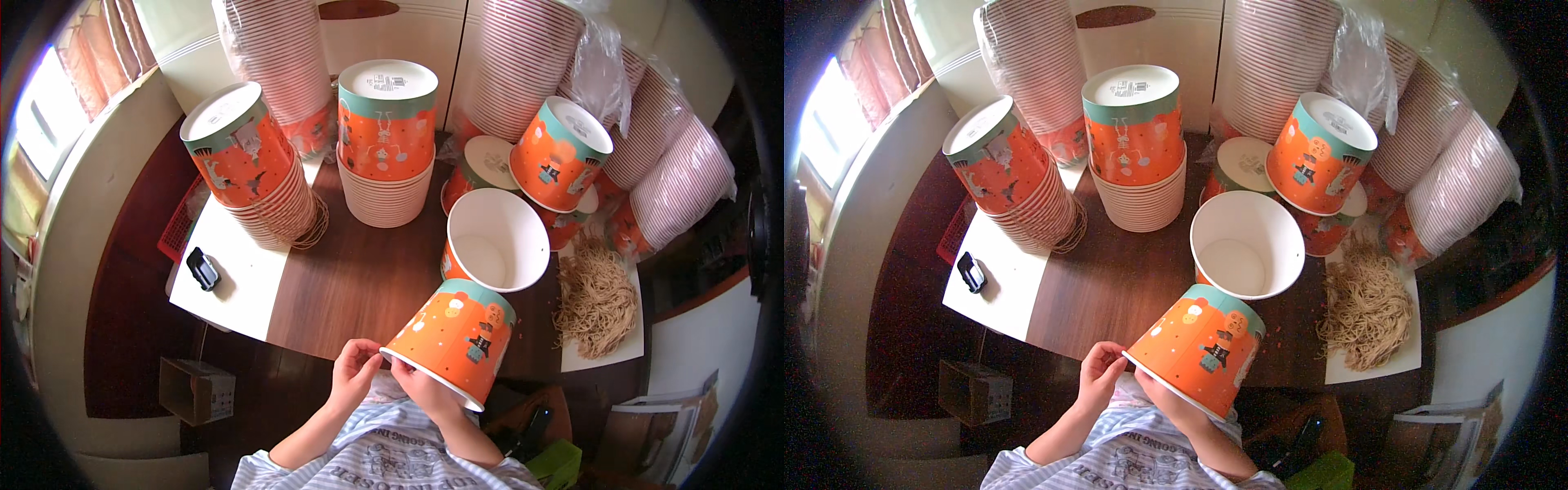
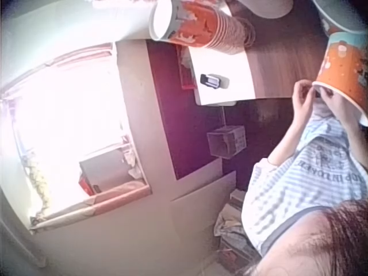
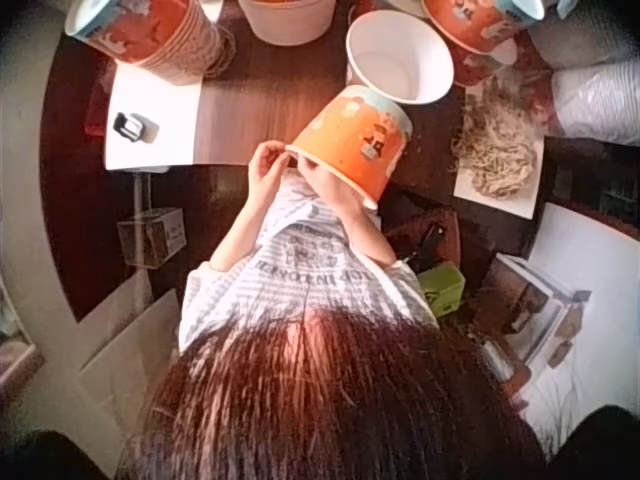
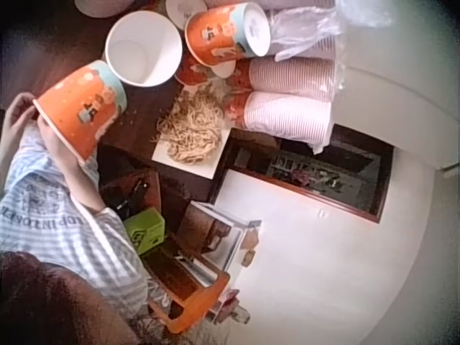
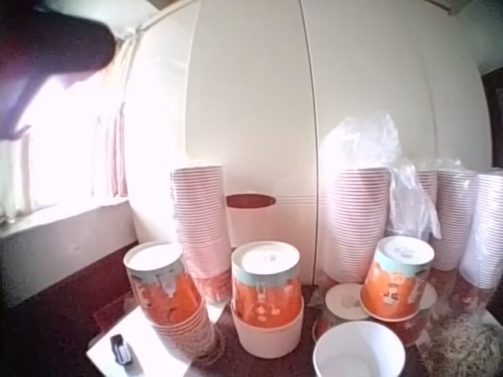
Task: Assembling paper buckets by threading and knotting string handles through pre-punched holes.
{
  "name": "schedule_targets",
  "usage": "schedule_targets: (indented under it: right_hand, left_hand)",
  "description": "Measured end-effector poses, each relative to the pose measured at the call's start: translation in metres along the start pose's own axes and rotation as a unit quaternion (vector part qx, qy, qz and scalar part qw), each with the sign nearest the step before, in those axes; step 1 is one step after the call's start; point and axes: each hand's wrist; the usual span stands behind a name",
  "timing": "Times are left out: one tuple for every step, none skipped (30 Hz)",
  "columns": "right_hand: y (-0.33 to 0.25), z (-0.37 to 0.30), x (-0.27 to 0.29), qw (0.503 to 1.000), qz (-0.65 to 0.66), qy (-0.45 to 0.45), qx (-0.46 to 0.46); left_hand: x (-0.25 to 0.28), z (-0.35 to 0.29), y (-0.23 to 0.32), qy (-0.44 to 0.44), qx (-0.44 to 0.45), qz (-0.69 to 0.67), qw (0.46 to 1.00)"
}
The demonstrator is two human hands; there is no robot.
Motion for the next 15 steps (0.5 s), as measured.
schedule_targets:
  right_hand:
    - [0.0004, -0.0008, -0.0003, 1.000, 0.000, 0.000, 0.000]
    - [0.0007, -0.0013, -0.0005, 1.000, 0.003, -0.003, -0.004]
    - [0.0012, -0.0018, -0.0007, 1.000, 0.007, -0.006, -0.008]
    - [0.0019, -0.0024, -0.0008, 1.000, 0.007, -0.006, -0.008]
    - [0.0027, -0.0029, -0.0008, 1.000, 0.004, -0.006, -0.005]
    - [0.0031, -0.0031, -0.0010, 1.000, 0.002, -0.006, -0.002]
    - [0.0019, -0.0015, 0.0000, 1.000, 0.002, -0.006, -0.002]
    - [-0.0006, 0.0017, 0.0020, 1.000, -0.018, 0.003, 0.013]
    - [-0.0024, 0.0039, 0.0037, 0.999, -0.038, 0.013, 0.027]
    - [-0.0031, 0.0049, 0.0044, 0.999, -0.038, 0.013, 0.027]
    - [-0.0036, 0.0056, 0.0050, 0.998, -0.048, 0.010, 0.035]
    - [-0.0037, 0.0059, 0.0055, 0.997, -0.059, 0.008, 0.043]
    - [-0.0038, 0.0057, 0.0055, 0.997, -0.059, 0.008, 0.043]
    - [-0.0037, 0.0053, 0.0052, 0.998, -0.052, 0.002, 0.033]
    - [-0.0036, 0.0046, 0.0050, 0.999, -0.045, -0.004, 0.023]
  left_hand:
    - [0.0001, -0.0001, -0.0002, 0.000, 0.000, 0.000, 1.000]
    - [0.0002, -0.0002, -0.0004, 0.000, 0.002, 0.001, 1.000]
    - [0.0003, -0.0003, -0.0007, 0.001, 0.003, 0.003, 1.000]
    - [0.0003, -0.0005, -0.0007, 0.000, 0.004, 0.003, 1.000]
    - [0.0003, -0.0007, -0.0006, -0.001, 0.005, 0.004, 1.000]
    - [0.0004, -0.0008, -0.0005, -0.001, 0.006, 0.006, 1.000]
    - [0.0006, -0.0008, -0.0006, 0.000, 0.006, 0.006, 1.000]
    - [0.0008, -0.0008, -0.0006, -0.003, 0.002, 0.009, 1.000]
    - [0.0008, -0.0008, -0.0005, -0.006, -0.001, 0.013, 1.000]
    - [0.0007, -0.0009, -0.0002, -0.006, -0.002, 0.013, 1.000]
    - [0.0006, -0.0010, 0.0002, -0.006, -0.005, 0.017, 1.000]
    - [0.0001, -0.0011, 0.0007, -0.007, -0.007, 0.020, 1.000]
    - [-0.0007, -0.0014, 0.0019, -0.007, -0.008, 0.020, 1.000]
    - [-0.0020, -0.0018, 0.0038, -0.007, -0.002, 0.014, 1.000]
    - [-0.0031, -0.0021, 0.0052, -0.008, 0.003, 0.007, 1.000]
Point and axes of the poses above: each hand's wrist, its own z-axis towards the middle knuckle, its own x-axis out of the back of the hand, y = z × x, and after that the axes turned 7 degrees about y, right-handed
